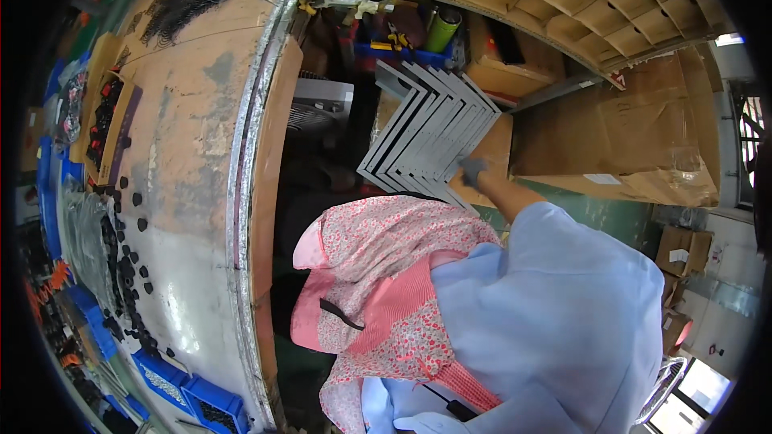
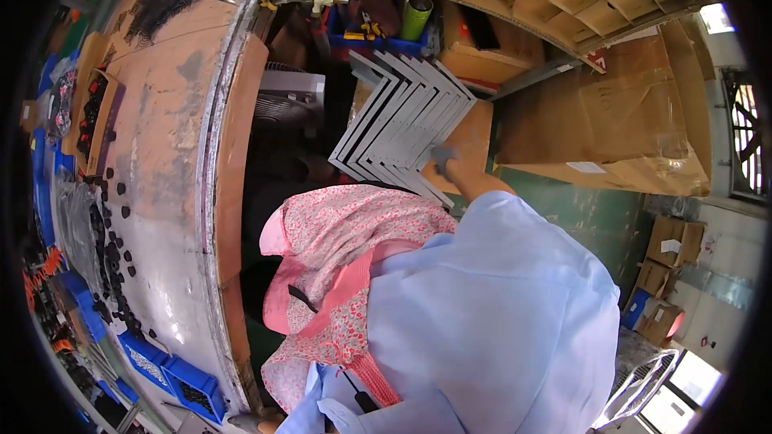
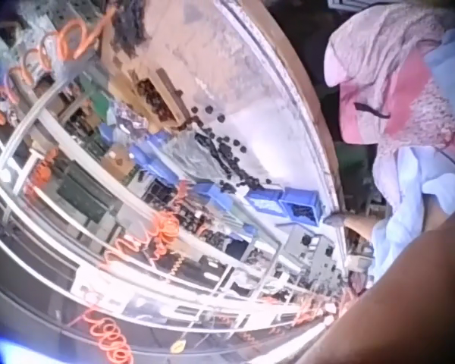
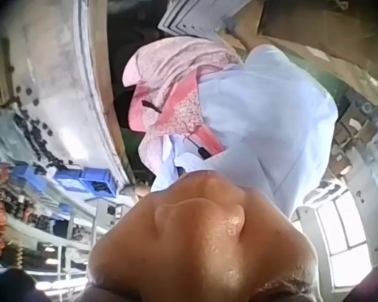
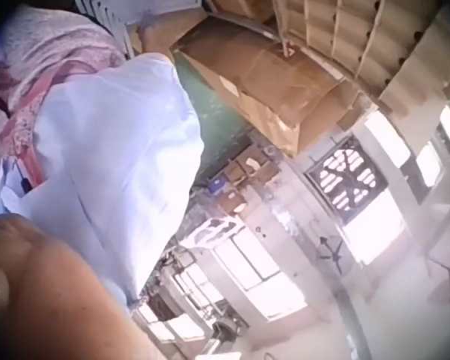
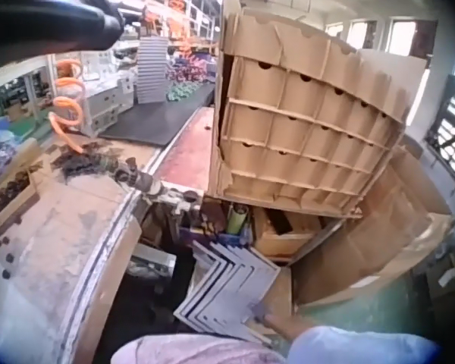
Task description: Assembling a metal electronics enclosure by installing cooling fans and securing panels with a power screwdriver.
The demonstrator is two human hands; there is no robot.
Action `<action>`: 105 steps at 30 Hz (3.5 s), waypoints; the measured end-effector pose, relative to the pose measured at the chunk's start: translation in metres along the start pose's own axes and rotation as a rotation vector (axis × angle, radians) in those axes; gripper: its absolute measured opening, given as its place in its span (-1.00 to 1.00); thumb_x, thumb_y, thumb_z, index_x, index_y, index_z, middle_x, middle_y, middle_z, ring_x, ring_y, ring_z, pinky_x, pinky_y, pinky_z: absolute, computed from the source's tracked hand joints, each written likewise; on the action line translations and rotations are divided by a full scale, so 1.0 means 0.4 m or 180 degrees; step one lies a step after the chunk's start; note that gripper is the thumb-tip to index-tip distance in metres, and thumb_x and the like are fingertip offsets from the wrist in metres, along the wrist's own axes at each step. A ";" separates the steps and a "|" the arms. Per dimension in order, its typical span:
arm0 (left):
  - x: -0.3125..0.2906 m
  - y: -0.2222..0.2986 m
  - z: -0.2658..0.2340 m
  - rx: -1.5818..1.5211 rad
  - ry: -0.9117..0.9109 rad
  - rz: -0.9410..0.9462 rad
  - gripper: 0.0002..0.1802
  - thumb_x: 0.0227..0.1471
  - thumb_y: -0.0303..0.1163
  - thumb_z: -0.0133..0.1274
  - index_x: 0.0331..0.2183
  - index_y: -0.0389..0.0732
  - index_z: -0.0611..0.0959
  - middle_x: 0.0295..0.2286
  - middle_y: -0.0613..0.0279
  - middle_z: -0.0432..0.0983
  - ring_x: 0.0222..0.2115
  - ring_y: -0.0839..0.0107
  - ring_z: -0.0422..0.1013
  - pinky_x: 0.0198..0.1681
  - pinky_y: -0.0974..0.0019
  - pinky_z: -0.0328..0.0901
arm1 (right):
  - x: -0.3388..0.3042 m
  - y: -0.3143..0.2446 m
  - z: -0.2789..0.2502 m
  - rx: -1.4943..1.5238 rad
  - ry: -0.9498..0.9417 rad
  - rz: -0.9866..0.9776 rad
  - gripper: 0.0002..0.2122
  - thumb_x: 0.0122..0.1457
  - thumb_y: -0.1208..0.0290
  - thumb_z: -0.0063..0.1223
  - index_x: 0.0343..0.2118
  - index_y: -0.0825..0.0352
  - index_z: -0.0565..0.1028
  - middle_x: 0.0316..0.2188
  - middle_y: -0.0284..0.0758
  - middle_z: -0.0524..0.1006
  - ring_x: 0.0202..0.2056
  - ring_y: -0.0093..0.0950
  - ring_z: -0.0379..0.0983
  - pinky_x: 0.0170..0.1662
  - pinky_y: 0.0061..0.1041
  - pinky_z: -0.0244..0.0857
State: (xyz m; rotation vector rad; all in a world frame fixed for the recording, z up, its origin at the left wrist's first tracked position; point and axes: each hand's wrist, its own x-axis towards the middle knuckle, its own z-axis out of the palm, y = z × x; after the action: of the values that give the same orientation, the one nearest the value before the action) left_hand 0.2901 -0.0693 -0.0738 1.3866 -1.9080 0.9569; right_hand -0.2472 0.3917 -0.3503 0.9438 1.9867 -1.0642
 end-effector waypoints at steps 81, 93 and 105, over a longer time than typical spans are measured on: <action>0.279 0.341 -0.204 -0.6462 -0.1426 -0.2912 -0.34 0.10 -0.07 0.03 0.06 -0.36 0.34 -0.44 0.26 0.46 -0.43 0.56 0.38 -0.38 0.48 0.31 | -1.128 -0.918 0.659 -0.0720 -0.3761 -0.4521 -0.57 -0.01 0.45 0.06 0.01 0.20 0.41 -0.25 -0.35 0.48 -0.22 -0.51 0.38 -0.07 -0.54 0.24; 0.326 0.376 -0.266 -0.6222 -0.1522 -0.3276 -0.38 -0.02 -0.34 -0.07 0.10 -0.37 0.32 -0.72 0.45 0.27 -0.80 0.70 0.09 -0.74 0.62 -0.05 | -0.992 -0.854 0.589 0.0867 -0.4674 -0.3427 -0.77 0.17 0.28 -0.11 -0.59 0.23 0.32 -0.75 -0.41 0.28 -0.70 -0.55 0.23 -0.57 -0.56 0.18; 0.292 0.503 -0.247 -0.4965 0.0330 -0.3236 -0.58 0.07 -0.55 -0.15 0.00 -0.40 0.44 -0.51 0.29 0.48 -0.58 0.62 0.35 -0.53 0.57 0.25 | -0.718 -0.675 0.334 0.1310 -0.3940 -0.2324 -0.56 0.23 0.01 -0.28 -0.74 0.10 0.12 -0.86 -0.51 -0.03 -0.82 -0.58 -0.07 -0.75 -0.51 -0.10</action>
State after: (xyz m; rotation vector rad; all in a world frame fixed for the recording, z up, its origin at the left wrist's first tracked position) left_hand 0.0687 -0.0104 0.0333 0.9097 -0.9468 -0.8252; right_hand -0.2982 0.0877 -0.0704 -0.3756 1.0059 -1.8590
